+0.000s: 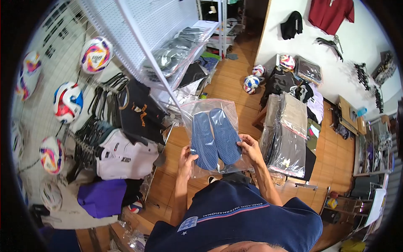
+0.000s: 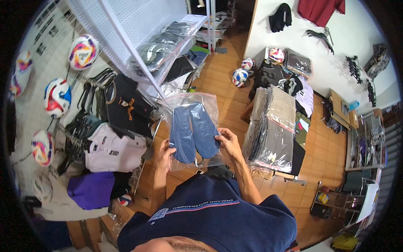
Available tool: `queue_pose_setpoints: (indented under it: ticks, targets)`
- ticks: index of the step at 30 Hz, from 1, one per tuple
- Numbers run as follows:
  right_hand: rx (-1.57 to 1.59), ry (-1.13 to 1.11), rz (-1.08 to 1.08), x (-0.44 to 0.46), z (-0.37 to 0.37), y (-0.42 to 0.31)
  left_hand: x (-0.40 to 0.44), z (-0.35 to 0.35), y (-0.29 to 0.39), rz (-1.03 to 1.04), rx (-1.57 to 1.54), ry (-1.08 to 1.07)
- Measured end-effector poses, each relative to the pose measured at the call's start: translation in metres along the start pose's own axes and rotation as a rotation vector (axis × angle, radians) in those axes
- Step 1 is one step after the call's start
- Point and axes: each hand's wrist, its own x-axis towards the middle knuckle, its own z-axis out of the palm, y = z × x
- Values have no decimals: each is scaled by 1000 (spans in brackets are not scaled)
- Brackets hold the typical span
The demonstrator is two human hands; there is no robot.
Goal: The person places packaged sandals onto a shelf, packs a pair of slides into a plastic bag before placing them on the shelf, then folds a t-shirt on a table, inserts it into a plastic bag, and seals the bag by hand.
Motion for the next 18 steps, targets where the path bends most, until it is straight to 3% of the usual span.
queue_pose_setpoints:
  ticks: [10, 18]
  targets:
    - [191, 105, -63, 114, -11, -17, 129, 31, 26, 4, 81, -72]
    - [-51, 36, -102, 234, -3, -117, 250, 64, 65, 45, -24, -80]
